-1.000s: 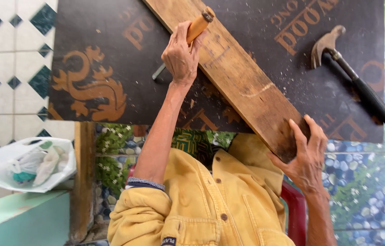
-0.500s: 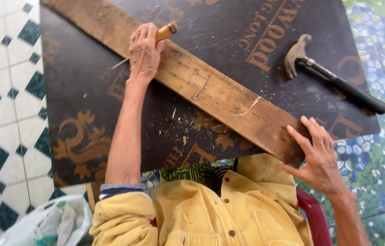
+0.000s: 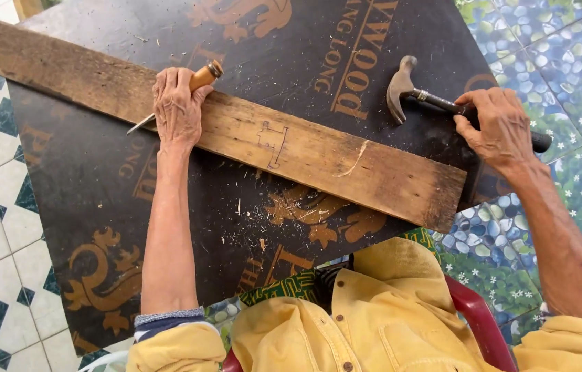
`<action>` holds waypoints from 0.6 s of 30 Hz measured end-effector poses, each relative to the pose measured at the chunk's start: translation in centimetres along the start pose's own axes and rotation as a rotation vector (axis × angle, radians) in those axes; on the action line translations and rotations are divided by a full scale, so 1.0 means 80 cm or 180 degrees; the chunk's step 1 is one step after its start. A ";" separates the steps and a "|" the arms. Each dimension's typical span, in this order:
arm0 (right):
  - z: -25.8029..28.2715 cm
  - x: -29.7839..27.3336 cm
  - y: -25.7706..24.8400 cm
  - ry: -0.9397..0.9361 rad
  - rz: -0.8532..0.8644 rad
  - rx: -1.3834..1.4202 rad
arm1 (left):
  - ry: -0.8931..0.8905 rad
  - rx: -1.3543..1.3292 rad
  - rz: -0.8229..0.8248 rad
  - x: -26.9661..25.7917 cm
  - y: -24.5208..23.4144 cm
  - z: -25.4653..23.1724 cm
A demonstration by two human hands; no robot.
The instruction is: Using a hammer and chisel to carve a groove into a wooden plank on a workbench.
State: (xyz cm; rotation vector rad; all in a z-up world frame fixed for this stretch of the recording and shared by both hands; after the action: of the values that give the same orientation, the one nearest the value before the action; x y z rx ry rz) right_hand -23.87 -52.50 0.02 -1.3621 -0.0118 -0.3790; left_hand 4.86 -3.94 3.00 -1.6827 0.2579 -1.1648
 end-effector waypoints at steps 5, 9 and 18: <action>0.012 -0.039 -0.028 0.0232 0.0332 -0.0080 | -0.0094 -0.0145 0.0063 -0.001 0.007 0.006; 0.028 -0.126 -0.036 0.1350 0.1109 0.0663 | -0.0175 -0.0136 0.0069 0.000 0.010 0.008; 0.090 -0.215 -0.047 0.1694 0.0598 0.1362 | -0.0275 -0.0060 0.0044 -0.004 0.008 0.008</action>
State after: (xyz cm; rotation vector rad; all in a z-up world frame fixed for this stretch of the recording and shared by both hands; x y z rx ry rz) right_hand -39.53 -41.75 1.27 -0.8029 0.4492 -0.5356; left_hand 5.42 -3.69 2.29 -1.7405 0.2267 -1.0796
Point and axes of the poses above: each hand's wrist, its own x-axis towards the middle knuckle, its own y-axis out of the palm, z = x × y, the point moved 6 cm from there along x, towards the middle knuckle, and after that the axes turned 9 degrees about y, right-handed, at the moved point
